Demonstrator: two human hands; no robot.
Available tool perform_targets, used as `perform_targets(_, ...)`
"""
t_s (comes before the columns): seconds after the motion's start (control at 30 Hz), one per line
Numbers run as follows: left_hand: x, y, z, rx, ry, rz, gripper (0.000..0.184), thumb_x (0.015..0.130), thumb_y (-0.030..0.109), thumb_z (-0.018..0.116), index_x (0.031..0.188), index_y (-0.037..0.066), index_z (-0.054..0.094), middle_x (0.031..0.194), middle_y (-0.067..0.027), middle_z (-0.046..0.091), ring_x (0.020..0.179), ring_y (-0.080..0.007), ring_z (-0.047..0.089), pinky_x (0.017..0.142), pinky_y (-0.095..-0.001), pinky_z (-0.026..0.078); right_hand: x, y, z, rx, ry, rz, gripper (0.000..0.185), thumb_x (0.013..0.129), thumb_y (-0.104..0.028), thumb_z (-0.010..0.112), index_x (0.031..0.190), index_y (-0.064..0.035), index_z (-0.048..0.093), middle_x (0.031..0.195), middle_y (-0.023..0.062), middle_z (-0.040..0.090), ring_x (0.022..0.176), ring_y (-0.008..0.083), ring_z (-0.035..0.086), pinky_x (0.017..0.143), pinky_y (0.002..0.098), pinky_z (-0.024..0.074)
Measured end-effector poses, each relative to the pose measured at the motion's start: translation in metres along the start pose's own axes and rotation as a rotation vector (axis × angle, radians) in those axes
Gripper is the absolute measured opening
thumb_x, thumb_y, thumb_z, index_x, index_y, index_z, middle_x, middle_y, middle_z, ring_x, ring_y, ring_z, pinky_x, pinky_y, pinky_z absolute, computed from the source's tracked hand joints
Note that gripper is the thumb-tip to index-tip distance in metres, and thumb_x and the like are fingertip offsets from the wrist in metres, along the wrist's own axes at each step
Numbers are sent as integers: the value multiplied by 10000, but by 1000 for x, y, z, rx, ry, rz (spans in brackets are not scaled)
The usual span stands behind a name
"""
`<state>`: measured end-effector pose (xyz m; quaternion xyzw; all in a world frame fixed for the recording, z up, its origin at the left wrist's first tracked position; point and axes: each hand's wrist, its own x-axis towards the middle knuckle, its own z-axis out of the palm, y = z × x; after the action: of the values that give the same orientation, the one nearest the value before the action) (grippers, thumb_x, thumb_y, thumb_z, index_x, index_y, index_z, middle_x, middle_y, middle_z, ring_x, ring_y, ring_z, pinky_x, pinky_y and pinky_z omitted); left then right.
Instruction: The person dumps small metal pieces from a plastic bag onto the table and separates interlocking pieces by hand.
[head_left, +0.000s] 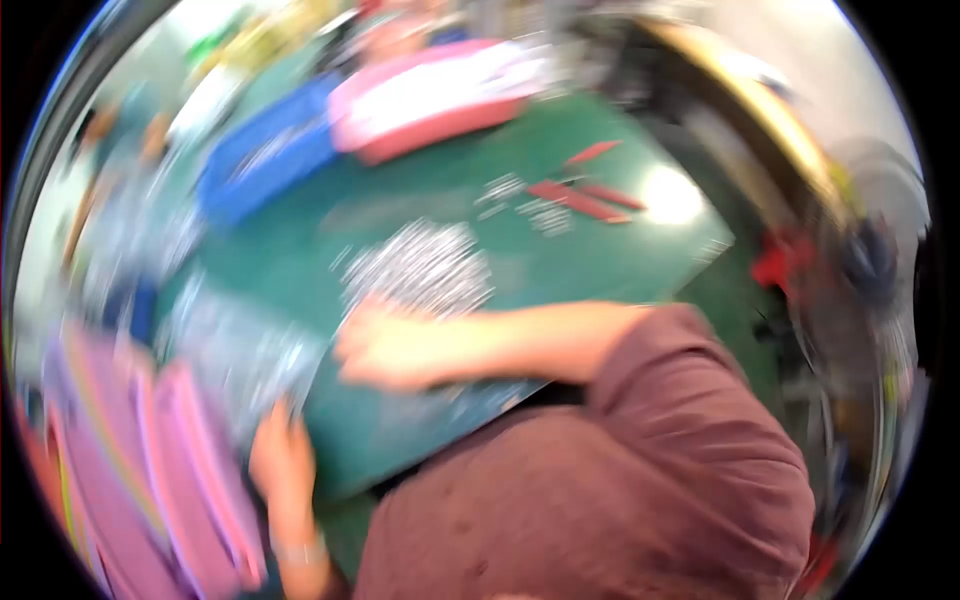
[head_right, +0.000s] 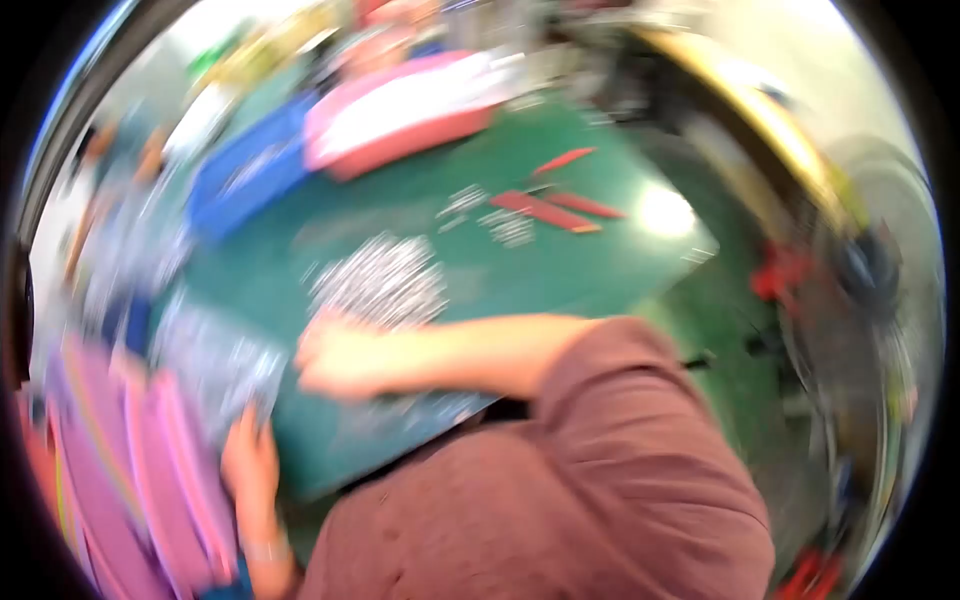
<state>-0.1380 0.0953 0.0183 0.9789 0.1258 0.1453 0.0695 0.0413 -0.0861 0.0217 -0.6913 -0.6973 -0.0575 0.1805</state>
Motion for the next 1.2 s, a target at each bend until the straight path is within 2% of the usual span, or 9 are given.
perform_targets(0.03, 1, 6, -3, 17, -81, -51, 380, 805, 114, 589, 1172, 23, 547, 931, -198, 596, 841, -358, 578, 710, -428, 474, 3, 1, 13, -61, -10, 31, 148, 658, -221, 546, 659, -97, 626, 754, 95, 590, 806, 297, 563, 714, 450, 427)
perform_targets(0.1, -2, 9, 8, -161, 121, 25, 319, 800, 66, 594, 1109, -7, 567, 930, -201, 589, 819, -356, 583, 693, -384, 480, 8, 3, 45, -249, 59, -16, 115, 600, -240, 576, 556, -142, 617, 717, 31, 592, 761, 239, 555, 711, 408, 395)
perform_targets(0.17, 12, 38, -19, 56, 76, 104, 355, 820, 305, 614, 989, -7, 619, 828, -194, 634, 720, -341, 596, 654, -425, 473, 7, 4, 50, -254, 127, -52, 112, 638, -251, 591, 626, -163, 660, 781, -3, 597, 829, 217, 535, 784, 399, 337)
perform_targets(0.37, 40, 44, 6, 106, -228, 24, 466, 773, 406, 637, 1043, 27, 617, 897, -205, 627, 824, -351, 596, 729, -435, 469, 1, 4, 48, -236, 126, -42, 127, 681, -244, 571, 636, -151, 645, 770, 3, 585, 815, 214, 526, 784, 388, 339)
perform_targets(0.4, 39, 46, 16, -219, 23, 264, 263, 790, 57, 593, 1044, -8, 579, 825, -170, 560, 735, -336, 559, 609, -373, 456, 2, 3, 51, -206, 163, -53, 131, 687, -241, 566, 635, -145, 639, 762, 8, 580, 808, 213, 526, 781, 385, 342)
perform_targets(0.6, 54, 59, 19, -220, 46, 335, 103, 730, 34, 572, 831, 54, 574, 707, -143, 505, 667, -349, 524, 565, -439, 418, -11, 3, 31, 33, 201, -65, 93, 722, -187, 518, 708, -123, 584, 789, 36, 536, 818, 209, 513, 767, 345, 368)
perform_targets(0.77, 55, 57, 19, -297, 3, 301, 162, 746, 50, 586, 903, 55, 625, 748, -131, 551, 698, -327, 562, 616, -392, 460, -17, 8, 8, 132, 114, -60, 96, 684, -98, 557, 771, -82, 594, 822, 84, 522, 835, 268, 506, 779, 372, 380)
perform_targets(1.07, 81, 68, 33, -706, 11, 229, 89, 771, 49, 626, 850, 14, 606, 724, -110, 558, 616, -219, 554, 558, -301, 434, -16, 20, -21, 435, 383, 161, 130, 698, -4, 555, 823, -37, 567, 743, 134, 576, 727, 350, 563, 647, 433, 447)
perform_targets(1.2, 100, 82, 36, -782, 69, 235, 87, 772, 41, 615, 848, 4, 595, 716, -102, 549, 606, -194, 534, 543, -292, 417, -20, 25, -20, 627, 459, 341, 151, 734, 39, 541, 872, -21, 546, 750, 106, 565, 704, 249, 589, 645, 324, 474)
